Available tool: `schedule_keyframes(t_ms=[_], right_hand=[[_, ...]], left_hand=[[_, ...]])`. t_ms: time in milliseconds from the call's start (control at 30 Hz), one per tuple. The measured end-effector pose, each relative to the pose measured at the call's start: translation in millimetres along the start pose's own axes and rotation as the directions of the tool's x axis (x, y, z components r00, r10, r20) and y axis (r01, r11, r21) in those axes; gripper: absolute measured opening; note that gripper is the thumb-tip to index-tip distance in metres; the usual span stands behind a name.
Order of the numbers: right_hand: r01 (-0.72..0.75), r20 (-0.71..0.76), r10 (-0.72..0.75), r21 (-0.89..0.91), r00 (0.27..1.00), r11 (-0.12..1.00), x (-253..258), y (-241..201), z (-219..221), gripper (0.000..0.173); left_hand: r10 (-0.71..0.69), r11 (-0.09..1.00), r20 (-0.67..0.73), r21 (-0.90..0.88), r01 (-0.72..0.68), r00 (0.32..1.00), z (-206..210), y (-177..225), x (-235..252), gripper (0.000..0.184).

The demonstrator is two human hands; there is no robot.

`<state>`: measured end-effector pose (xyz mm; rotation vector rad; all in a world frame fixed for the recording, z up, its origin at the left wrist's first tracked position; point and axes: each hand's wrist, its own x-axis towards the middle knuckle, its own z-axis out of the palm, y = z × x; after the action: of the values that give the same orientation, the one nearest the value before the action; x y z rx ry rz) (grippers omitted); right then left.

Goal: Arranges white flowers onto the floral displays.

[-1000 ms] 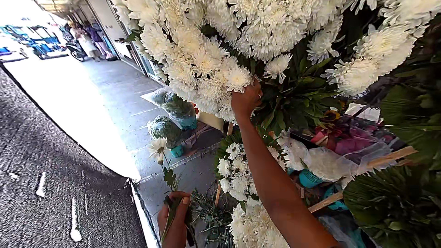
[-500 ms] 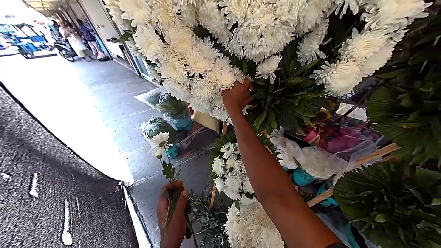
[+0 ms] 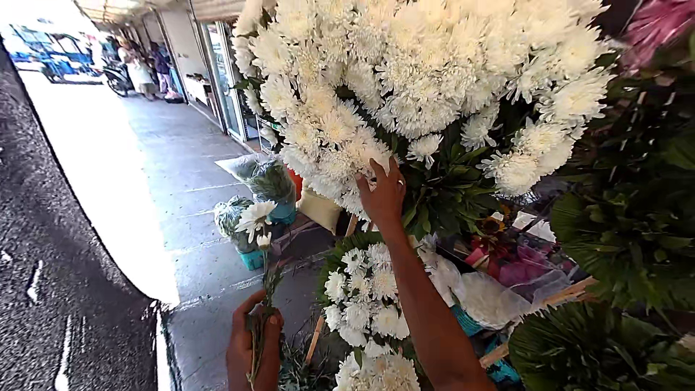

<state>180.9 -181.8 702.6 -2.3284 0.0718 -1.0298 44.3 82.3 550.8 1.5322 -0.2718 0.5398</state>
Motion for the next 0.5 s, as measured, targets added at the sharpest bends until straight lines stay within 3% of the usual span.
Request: schedule_keyframes(t_ms=[33, 67, 133, 167, 233, 300, 400, 500], right_hand=[[0.035, 0.021, -0.038, 0.104, 0.999, 0.994, -16, -7, -2, 0.05], [0.03, 0.134, -0.068, 0.267, 0.989, 0.963, -35, -16, -4, 0.043], [-0.166, 0.46, -0.205, 0.644, 0.864, 0.746, -67, -36, -7, 0.039], [-0.284, 0.533, -0.275, 0.74, 0.8, 0.609, -79, -43, -6, 0.04], [-0.33, 0.504, -0.315, 0.819, 0.804, 0.469, -89, -52, -2, 0.035], [-0.288, 0.453, -0.268, 0.827, 0.851, 0.482, -91, -53, -1, 0.026], [-0.319, 0.468, -0.112, 0.738, 0.876, 0.595, -91, -46, 2, 0.019], [-0.418, 0.572, -0.016, 0.617, 0.82, 0.667, -84, -40, 5, 0.027]], left_hand=[[0.045, 0.998, 0.02, 0.045, -0.046, 0.999, 0, 3, 0, 0.048], [0.096, 0.989, 0.04, 0.11, -0.099, 0.995, 2, 4, 0, 0.046], [0.189, 0.935, 0.095, 0.287, -0.208, 0.977, 10, 6, 1, 0.044], [0.234, 0.884, 0.128, 0.384, -0.266, 0.964, 15, 5, 2, 0.044], [0.31, 0.764, 0.18, 0.538, -0.357, 0.934, 24, -1, 7, 0.046], [0.367, 0.683, 0.179, 0.614, -0.395, 0.913, 31, -9, 10, 0.047], [0.389, 0.661, 0.157, 0.639, -0.394, 0.908, 32, -16, 9, 0.042], [0.399, 0.65, 0.177, 0.638, -0.413, 0.9, 35, -20, 10, 0.039]])
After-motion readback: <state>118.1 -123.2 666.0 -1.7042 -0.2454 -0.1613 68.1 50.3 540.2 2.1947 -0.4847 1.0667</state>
